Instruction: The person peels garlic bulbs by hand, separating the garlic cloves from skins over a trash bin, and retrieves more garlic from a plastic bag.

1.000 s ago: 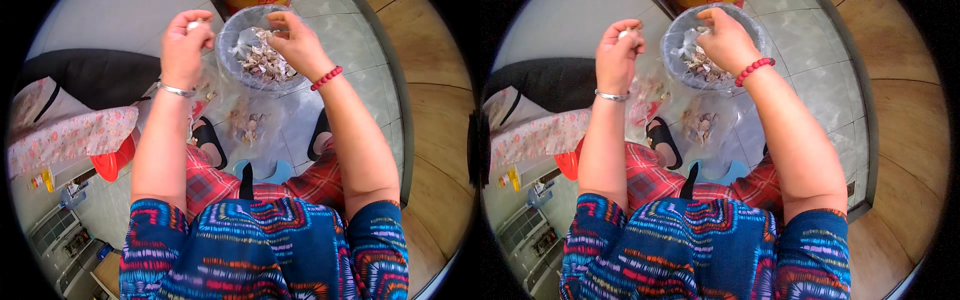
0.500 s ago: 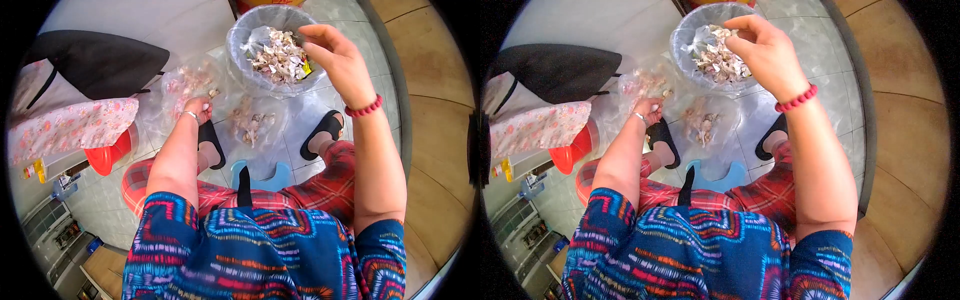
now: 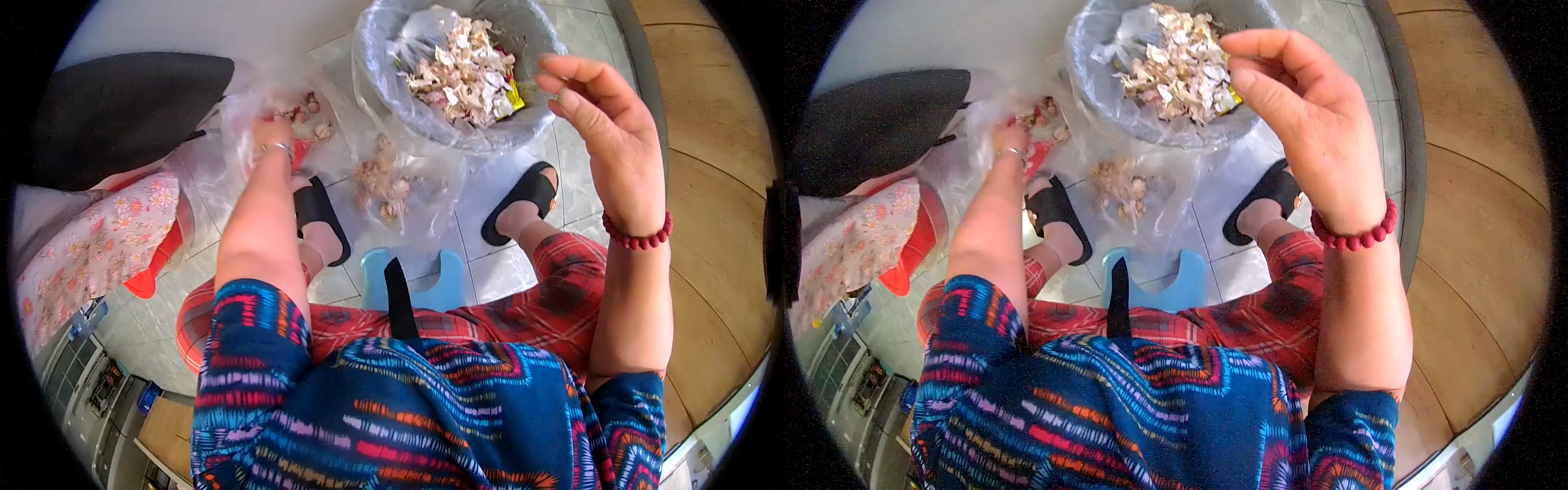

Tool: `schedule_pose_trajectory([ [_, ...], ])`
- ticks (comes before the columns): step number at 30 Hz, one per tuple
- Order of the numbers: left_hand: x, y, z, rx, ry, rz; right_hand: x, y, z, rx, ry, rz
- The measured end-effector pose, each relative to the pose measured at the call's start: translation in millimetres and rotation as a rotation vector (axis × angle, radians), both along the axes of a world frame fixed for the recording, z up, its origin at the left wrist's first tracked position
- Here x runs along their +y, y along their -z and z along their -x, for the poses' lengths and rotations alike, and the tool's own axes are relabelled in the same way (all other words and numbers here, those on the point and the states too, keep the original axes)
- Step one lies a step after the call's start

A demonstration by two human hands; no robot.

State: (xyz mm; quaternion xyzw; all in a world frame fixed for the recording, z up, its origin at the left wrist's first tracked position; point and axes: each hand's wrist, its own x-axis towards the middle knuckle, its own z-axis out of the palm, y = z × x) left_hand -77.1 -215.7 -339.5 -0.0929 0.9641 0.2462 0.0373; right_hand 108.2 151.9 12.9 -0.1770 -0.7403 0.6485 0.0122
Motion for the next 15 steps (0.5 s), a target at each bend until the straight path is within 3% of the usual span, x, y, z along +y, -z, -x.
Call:
schedule_pose_trajectory([
  [2, 10.3, -35.7, 6.2, 0.032, 0.104, 0.192, 1.1, 1.3, 0.1, -0.02, -0.008, -0.002],
  [4, 45.4, -102.2, 9.7, 0.138, 0.006, 0.271, 2.2, 0.7, -1.4, -0.016, -0.034, 0.014],
  [6, 44.0, -112.9, 28.9, -0.328, 0.349, 0.205, 2.2, -1.3, -3.0, -0.017, -0.03, -0.006],
  [7, 56.5, -132.1, 29.0, -0.332, 0.358, 0.207, 2.3, -2.4, -4.2, -0.014, -0.032, -0.032],
  [9, 89.7, -173.5, 15.1, -0.922, 0.655, 0.248, 1.2, -5.7, -5.9, -0.007, -0.038, -0.055],
  [10, 96.4, -181.2, 3.5, -1.019, 0.879, 0.158, -0.4, -8.7, -5.8, 0.002, -0.008, 0.069],
  [12, 129.1, -211.4, -39.2, -1.05, 1.175, 0.41, -0.3, -13.5, -7.1, 0.004, 0.02, 0.211],
  [14, 150.4, -228.4, -81.7, -0.936, 1.705, 0.287, 0.0, -15.5, -9.9, 0.022, 0.023, 0.223],
  [15, 158.1, -229.8, -102.3, -0.977, 1.707, 0.19, -0.2, -16.0, -10.8, 0.039, 0.021, 0.23],
])
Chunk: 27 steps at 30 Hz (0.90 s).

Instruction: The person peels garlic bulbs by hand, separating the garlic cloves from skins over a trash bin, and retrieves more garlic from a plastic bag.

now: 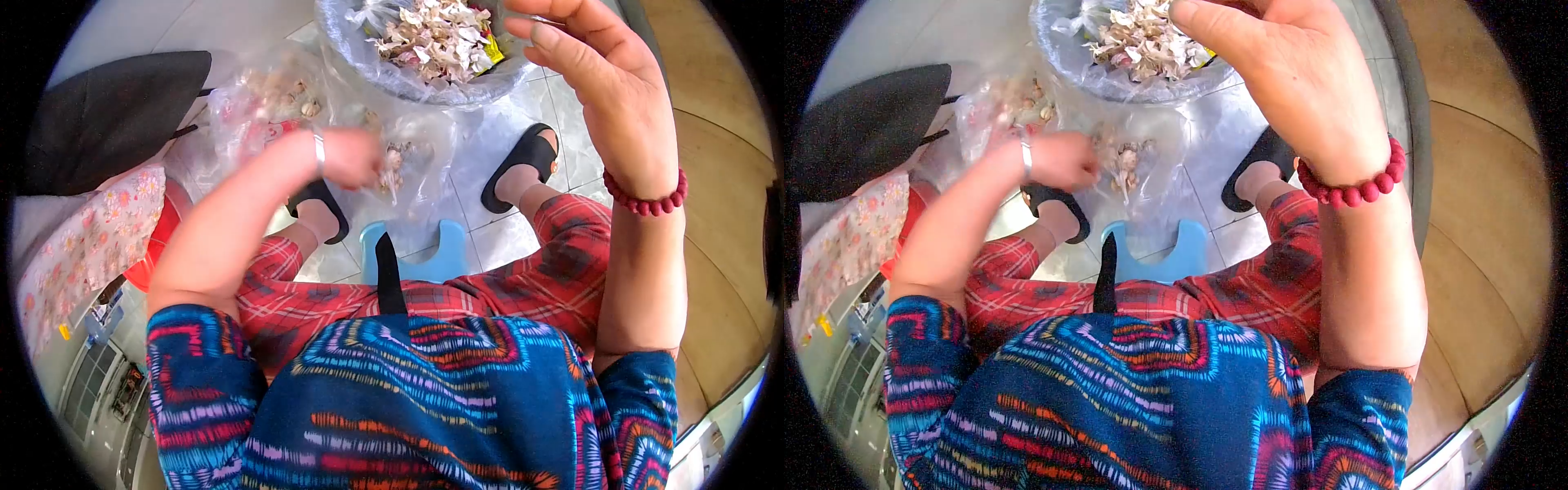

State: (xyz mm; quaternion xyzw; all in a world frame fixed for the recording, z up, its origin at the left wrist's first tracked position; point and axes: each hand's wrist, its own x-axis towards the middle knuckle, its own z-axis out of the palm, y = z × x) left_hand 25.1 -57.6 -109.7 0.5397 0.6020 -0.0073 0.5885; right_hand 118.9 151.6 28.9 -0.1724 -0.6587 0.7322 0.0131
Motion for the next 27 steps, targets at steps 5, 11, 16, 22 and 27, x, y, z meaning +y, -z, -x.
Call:
schedule_pose_trajectory([
  [5, 14.7, 79.4, -66.9, 0.135, -0.095, -0.149, 0.9, -4.1, -5.8, -0.02, -0.008, 0.029],
  [11, -2.5, 129.5, -101.6, 0.511, -0.31, -0.155, 0.9, -0.9, -14.0, -0.059, -0.032, -0.221],
  [16, -23.9, 152.3, -115.1, 0.569, -0.01, -0.345, 5.2, 1.7, -16.4, -0.056, -0.077, -0.187],
  [22, -30.6, 168.5, -123.7, 0.586, 0.08, -0.372, 8.6, 7.0, -19.9, -0.08, -0.079, -0.148],
  [27, -33.3, 163.0, -120.4, 0.484, 0.053, -0.337, 11.1, 9.4, -21.5, -0.087, -0.087, -0.146],
])
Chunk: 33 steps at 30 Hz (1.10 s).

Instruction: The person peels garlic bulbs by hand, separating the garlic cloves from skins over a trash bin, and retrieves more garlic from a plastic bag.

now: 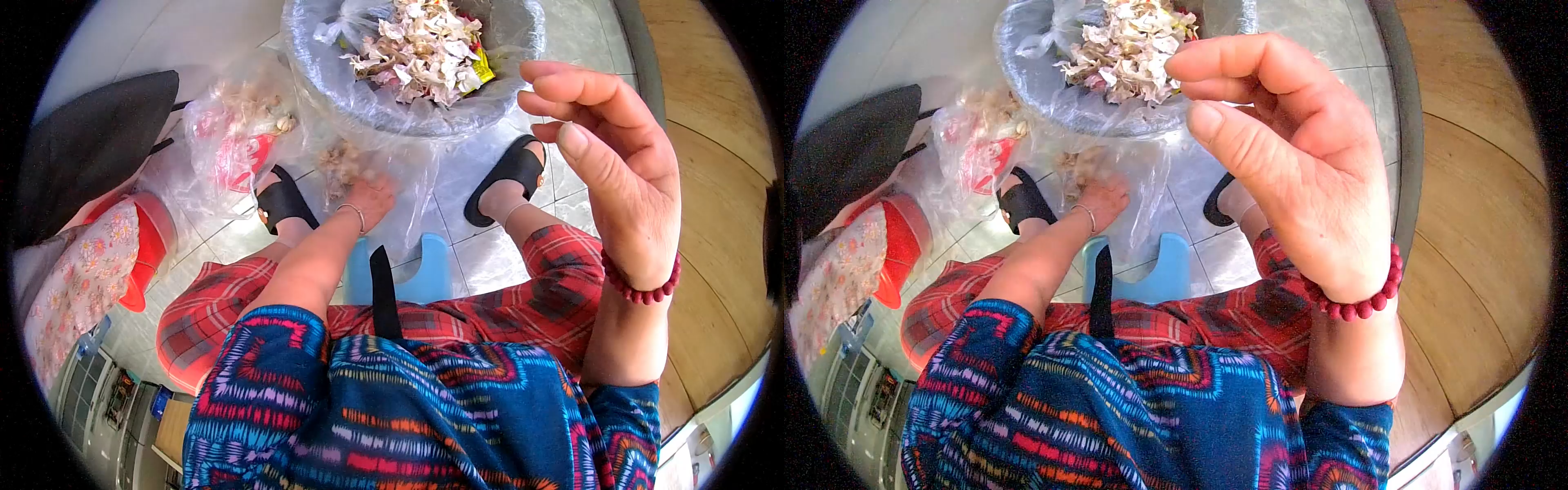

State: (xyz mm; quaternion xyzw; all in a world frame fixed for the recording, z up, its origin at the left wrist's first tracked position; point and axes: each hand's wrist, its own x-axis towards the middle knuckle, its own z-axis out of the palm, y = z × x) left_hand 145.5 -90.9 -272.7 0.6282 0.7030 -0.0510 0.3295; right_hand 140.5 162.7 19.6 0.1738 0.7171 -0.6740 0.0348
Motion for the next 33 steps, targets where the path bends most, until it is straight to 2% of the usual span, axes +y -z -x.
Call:
schedule_pose_trajectory([
  [1, 2.2, 1.8, 0.3, 0.0, 0.0, -0.002, 0.4, 0.3, -0.6, 0.0, 0.0, -0.002],
  [3, 6.5, 9.2, 1.9, -0.052, -0.065, 0.208, 0.4, 1.1, -1.5, 0.004, 0.006, 0.01],
  [5, 0.2, 22.9, -0.5, -0.025, -0.114, 0.211, 0.0, -0.6, -1.3, -0.009, 0.009, 0.016],
  [10, 2.0, -7.2, 10.6, 0.049, -0.149, 0.136, -3.6, -7.0, -0.6, -0.041, 0.0, 0.023],
  [13, 14.6, -30.5, 21.8, -0.023, -0.196, 0.22, -3.8, -9.6, 1.9, -0.036, -0.029, -0.035],
  [22, 35.7, -103.7, 45.9, -0.223, -0.373, 0.096, -3.8, -7.8, 16.0, 0.052, -0.006, -0.023],
  [24, 31.0, -102.4, 42.7, -0.2, -0.367, -0.157, 0.3, -4.2, 18.2, 0.079, -0.004, -0.064],
  [26, 27.7, -102.2, 44.6, -0.229, -0.344, -0.171, 0.2, -4.9, 20.7, 0.087, 0.016, -0.038],
  [28, 27.4, -118.2, 53.3, -0.253, -0.321, -0.185, 0.5, -4.4, 23.5, 0.101, 0.027, -0.009],
  [30, 23.7, -143.7, 66.7, -0.463, -0.415, -0.027, 0.6, -4.5, 25.7, 0.096, 0.042, 0.059],
  [31, 25.3, -167.8, 76.5, -0.448, -0.414, -0.034, -0.2, -4.7, 27.2, 0.112, 0.041, 0.056],
  [33, 29.0, -221.4, 97.4, -0.567, -0.558, 0.165, -1.7, -5.5, 31.7, 0.11, 0.081, 0.083],
])
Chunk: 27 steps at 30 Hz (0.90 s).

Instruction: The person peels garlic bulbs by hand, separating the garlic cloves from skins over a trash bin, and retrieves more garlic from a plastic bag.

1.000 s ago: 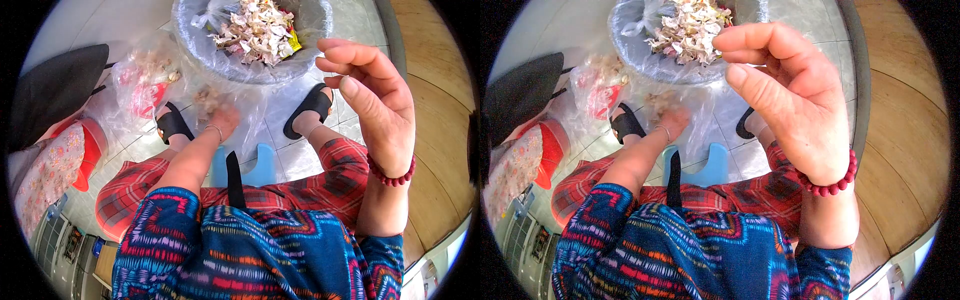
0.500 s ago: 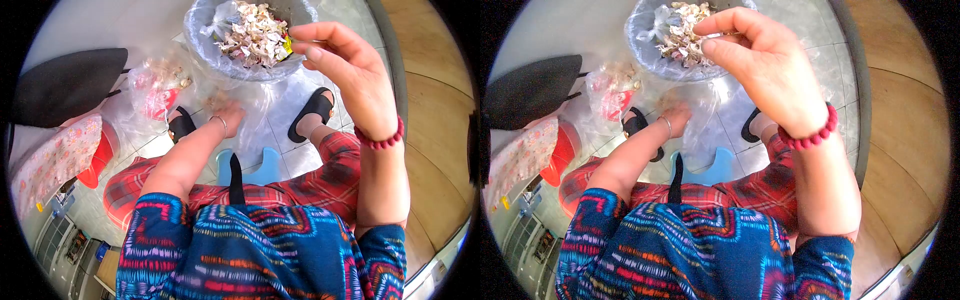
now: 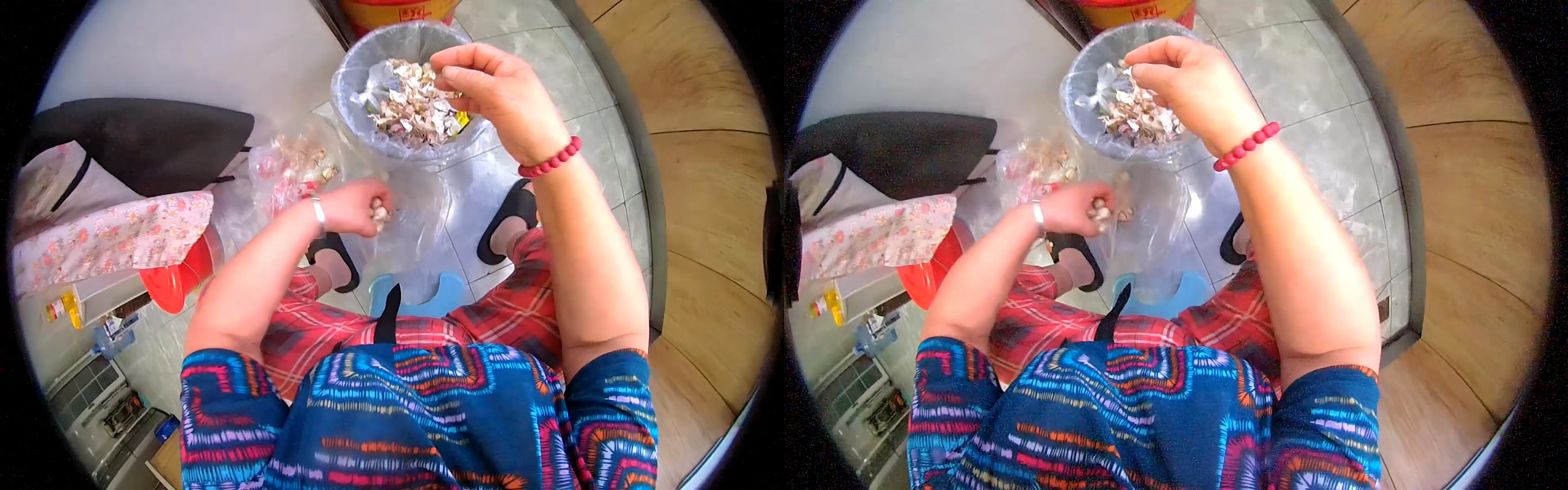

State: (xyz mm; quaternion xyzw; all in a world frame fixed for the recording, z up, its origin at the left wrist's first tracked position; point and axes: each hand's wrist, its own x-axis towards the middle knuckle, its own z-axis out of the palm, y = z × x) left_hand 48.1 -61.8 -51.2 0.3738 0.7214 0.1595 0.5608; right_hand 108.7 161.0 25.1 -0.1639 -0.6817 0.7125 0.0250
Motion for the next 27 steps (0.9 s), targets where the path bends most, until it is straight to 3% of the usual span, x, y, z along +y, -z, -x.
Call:
schedule_pose_trajectory([
  [2, -9.9, -22.3, 16.8, -0.167, -0.285, -0.206, -3.9, 0.8, 6.3, 0.017, 0.025, 0.016],
  [3, -7.5, -35.2, 21.6, -0.152, -0.278, -0.212, -6.3, 1.4, 9.7, 0.018, 0.044, 0.034],
  [5, -2.0, -59.0, 30.9, -0.801, -0.809, -0.52, -12.0, 1.9, 16.5, 0.007, 0.044, 0.157],
  [9, 22.6, -74.1, 42.4, -1.019, -0.954, -0.856, -23.9, 9.1, 21.8, 0.015, -0.04, 0.202],
  [16, 48.0, -52.0, 47.4, -1.124, -1.025, -0.946, -26.8, 7.2, 22.6, 0.047, -0.16, 0.062],
  [20, 56.8, -51.7, 50.0, -1.152, -1.085, -0.94, -23.6, 11.3, 31.3, 0.011, -0.094, 0.28],
  [22, 58.2, -47.4, 53.7, -1.221, -1.127, -0.916, -24.5, 10.1, 34.1, -0.006, 0.084, 0.578],
  [27, 59.9, -54.8, 54.0, -1.296, -1.266, -0.838, -15.0, 11.3, 33.9, 0.008, 0.09, 0.772],
])
